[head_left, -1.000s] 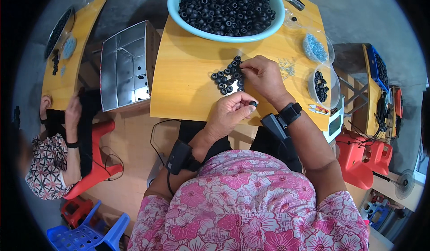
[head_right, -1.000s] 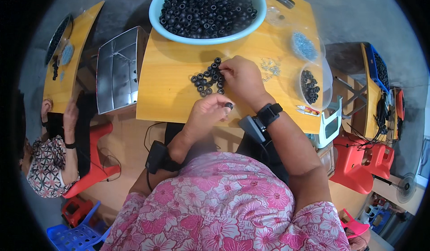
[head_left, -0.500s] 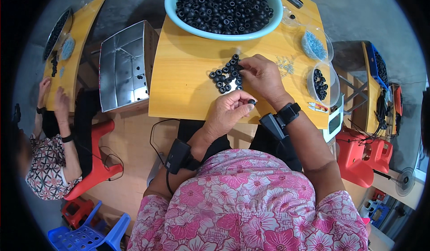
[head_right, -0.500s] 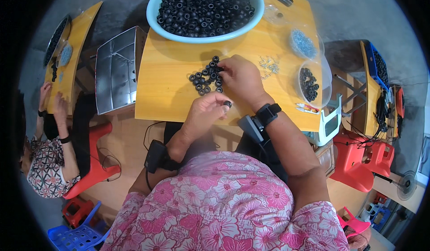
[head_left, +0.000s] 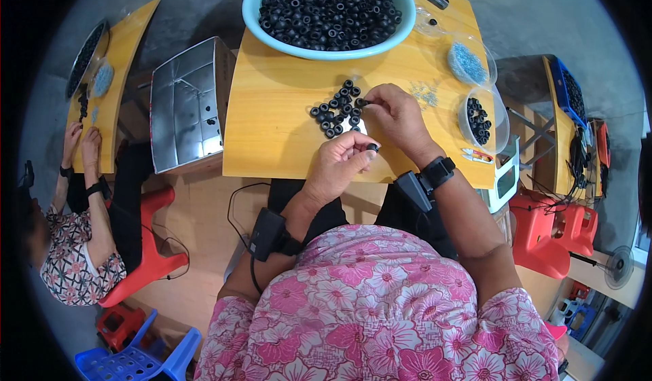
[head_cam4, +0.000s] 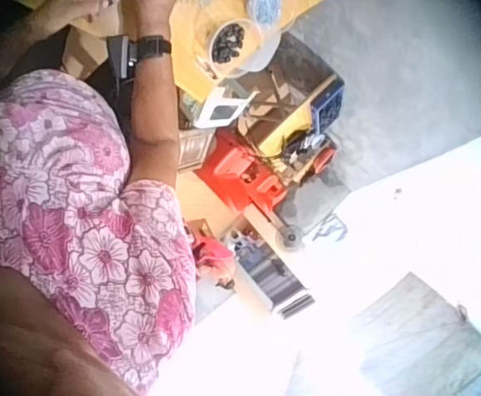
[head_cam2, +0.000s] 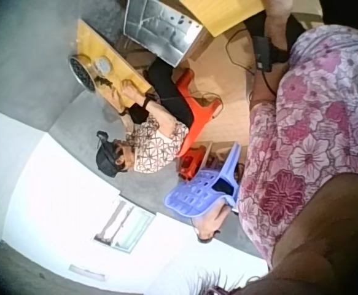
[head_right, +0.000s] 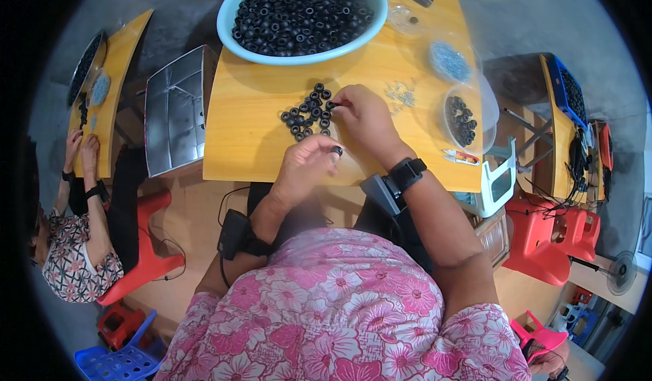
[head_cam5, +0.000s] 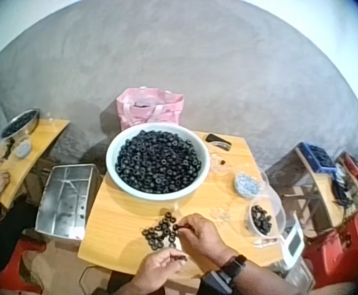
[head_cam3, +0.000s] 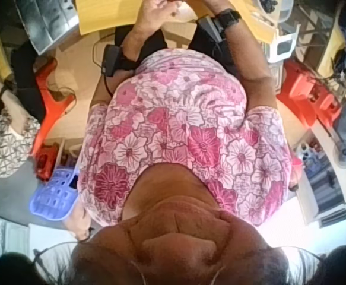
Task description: The recorder is assembling small black ring-like components with metal pins or inserts at a workbench.
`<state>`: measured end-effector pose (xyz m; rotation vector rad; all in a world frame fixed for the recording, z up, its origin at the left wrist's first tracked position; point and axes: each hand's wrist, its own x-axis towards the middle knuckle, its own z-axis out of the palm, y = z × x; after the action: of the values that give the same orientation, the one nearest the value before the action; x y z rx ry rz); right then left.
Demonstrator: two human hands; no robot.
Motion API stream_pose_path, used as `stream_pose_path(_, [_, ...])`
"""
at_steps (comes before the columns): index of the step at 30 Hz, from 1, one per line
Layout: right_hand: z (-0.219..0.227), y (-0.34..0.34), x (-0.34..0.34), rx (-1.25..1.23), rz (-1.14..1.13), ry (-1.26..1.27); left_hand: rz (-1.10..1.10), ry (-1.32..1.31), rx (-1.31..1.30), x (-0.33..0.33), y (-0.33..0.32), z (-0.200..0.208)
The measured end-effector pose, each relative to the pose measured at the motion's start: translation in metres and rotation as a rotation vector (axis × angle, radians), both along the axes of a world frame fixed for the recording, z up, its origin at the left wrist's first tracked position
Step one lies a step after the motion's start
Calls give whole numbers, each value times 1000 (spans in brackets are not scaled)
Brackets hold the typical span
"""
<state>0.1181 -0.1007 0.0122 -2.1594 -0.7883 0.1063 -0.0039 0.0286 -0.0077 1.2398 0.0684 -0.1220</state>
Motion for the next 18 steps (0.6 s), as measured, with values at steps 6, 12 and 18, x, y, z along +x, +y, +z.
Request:
stream_pose_path(6, [-1, -25, -14, 401, -115, 640, 3, -4, -20, 0, 1, -1])
stream_pose_path(12, [6, -40, -35, 466, -200, 726, 60, 48, 48, 3, -3, 5])
stream_pose_path(18, [-19, -44, -33, 387, -244, 450, 156, 28, 123, 5, -17, 0])
